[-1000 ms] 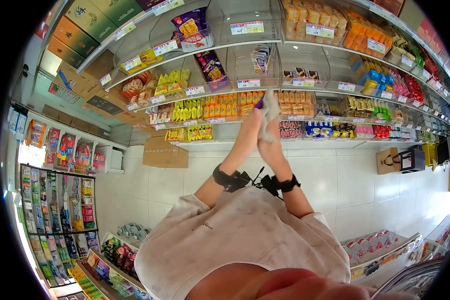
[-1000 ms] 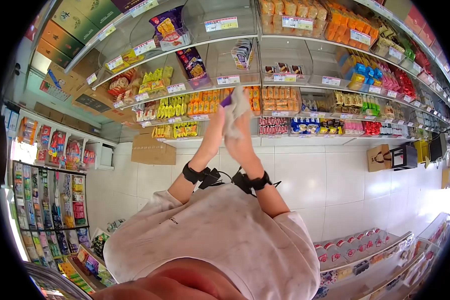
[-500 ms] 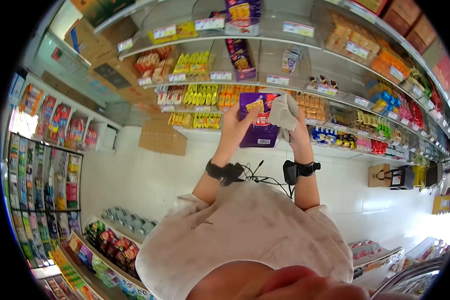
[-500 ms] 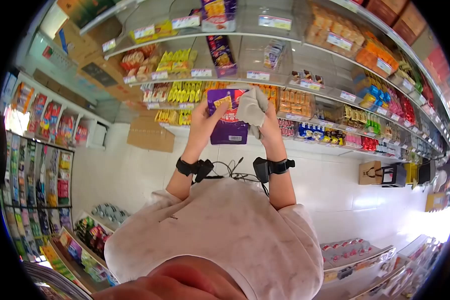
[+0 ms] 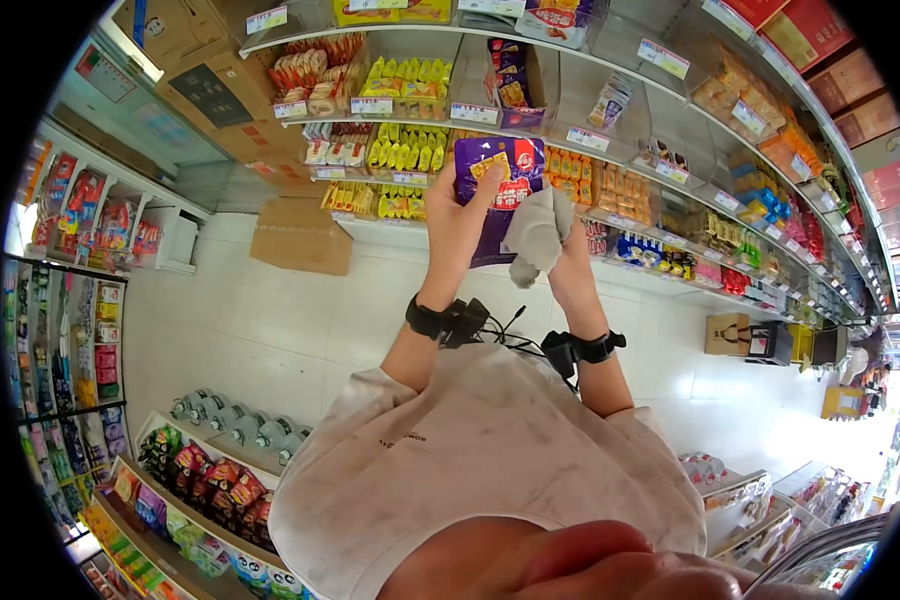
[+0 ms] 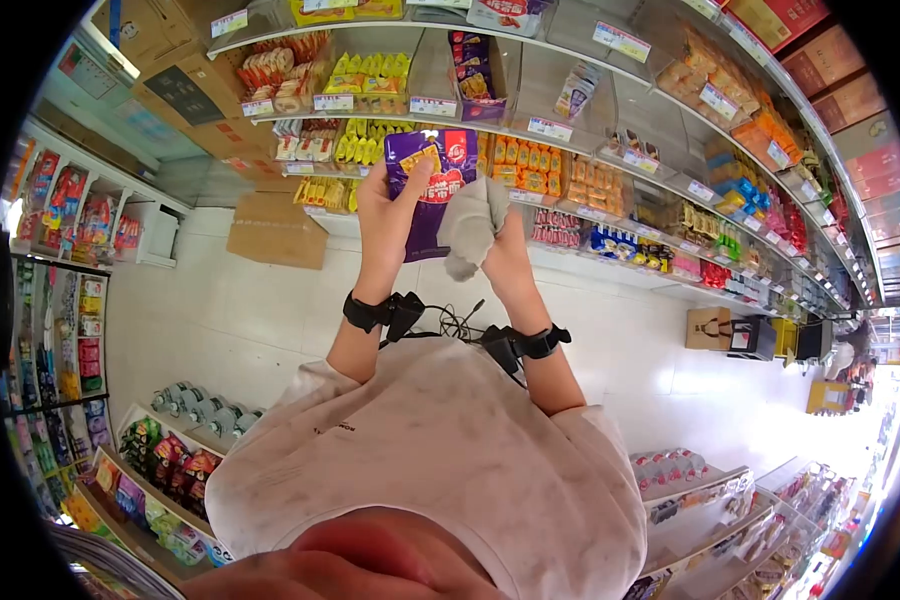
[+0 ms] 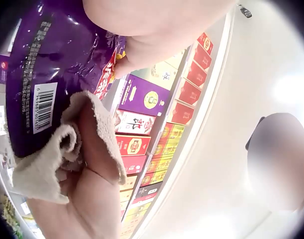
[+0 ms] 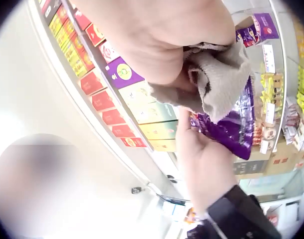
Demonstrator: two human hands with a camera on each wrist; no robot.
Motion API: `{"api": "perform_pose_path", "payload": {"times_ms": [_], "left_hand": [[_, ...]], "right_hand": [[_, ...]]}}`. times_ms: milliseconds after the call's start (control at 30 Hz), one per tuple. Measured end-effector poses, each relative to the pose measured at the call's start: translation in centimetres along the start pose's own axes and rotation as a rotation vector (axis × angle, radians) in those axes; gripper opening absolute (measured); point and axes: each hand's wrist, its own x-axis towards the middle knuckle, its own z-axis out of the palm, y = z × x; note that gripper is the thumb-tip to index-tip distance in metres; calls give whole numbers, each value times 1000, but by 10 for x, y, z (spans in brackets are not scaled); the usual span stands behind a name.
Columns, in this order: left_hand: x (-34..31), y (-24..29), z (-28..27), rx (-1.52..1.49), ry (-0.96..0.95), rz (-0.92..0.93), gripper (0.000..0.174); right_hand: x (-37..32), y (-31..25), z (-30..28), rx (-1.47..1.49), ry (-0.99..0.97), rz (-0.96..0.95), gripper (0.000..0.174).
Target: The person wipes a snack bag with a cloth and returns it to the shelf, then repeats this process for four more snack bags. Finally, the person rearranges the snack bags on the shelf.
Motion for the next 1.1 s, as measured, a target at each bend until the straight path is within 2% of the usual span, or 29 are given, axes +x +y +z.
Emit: {"api": "perform_pose_path", "payload": {"times_ms": [33, 133, 167, 233, 300, 333, 400, 433, 500, 567, 633, 733, 767, 867, 900, 1000, 1033, 1100], "left_hand": [[-3, 6, -2, 0, 5, -29, 22], [-4, 2, -12, 14, -29, -8, 22], [-3, 2, -20, 32, -64, -34, 29], [0, -4, -33, 265, -60, 74, 38], [-4, -7, -40, 393, -61, 125, 53], [-8, -5, -39, 221, -103, 58, 54], [-19, 7, -32, -120, -190, -73, 56], [-21, 20, -30, -170, -210, -114, 42], [-17, 3, -42, -143, -172, -295, 41], [-16, 8, -32, -80, -155, -320, 46], [-19, -1, -27, 12, -239, -265, 45], [-28, 6, -12, -27, -163, -224, 44], [-27, 14, -6, -27, -120, -215, 43], [-20, 10, -6, 99, -71, -144, 42], [-17, 9, -4, 130, -73, -141, 42], [-20, 0, 13, 237, -27, -105, 42], [-19, 0, 21, 281, -13, -83, 42], [-20, 1, 45, 236, 0, -68, 44]], "right_hand": [[0, 0, 1, 26, -44, 4, 26], [6, -10, 13, -36, 13, 16, 21], [7, -6, 14, -76, 49, -35, 21], [10, 1, 17, -163, 114, -135, 19], [13, -5, 23, -474, 226, -218, 23], [16, -9, 26, -627, 280, -265, 24], [13, -5, 35, -820, 81, -406, 33], [8, -4, 40, -914, -18, -473, 37], [-1, -1, 61, -1037, -17, -649, 44], [1, -8, 74, -1058, 87, -701, 48], [1, -30, 81, -956, 290, -611, 50], [-5, 19, 12, -409, 182, 126, 46], [-10, 32, -6, -401, 152, 44, 43], [-17, 6, -7, -206, -44, -83, 41], [-22, 28, -23, -244, -76, -35, 41], [-27, 41, -51, -296, -25, -43, 40], [-25, 32, -60, -175, -83, -72, 37], [-34, 36, -68, -198, 122, -142, 38]]}}
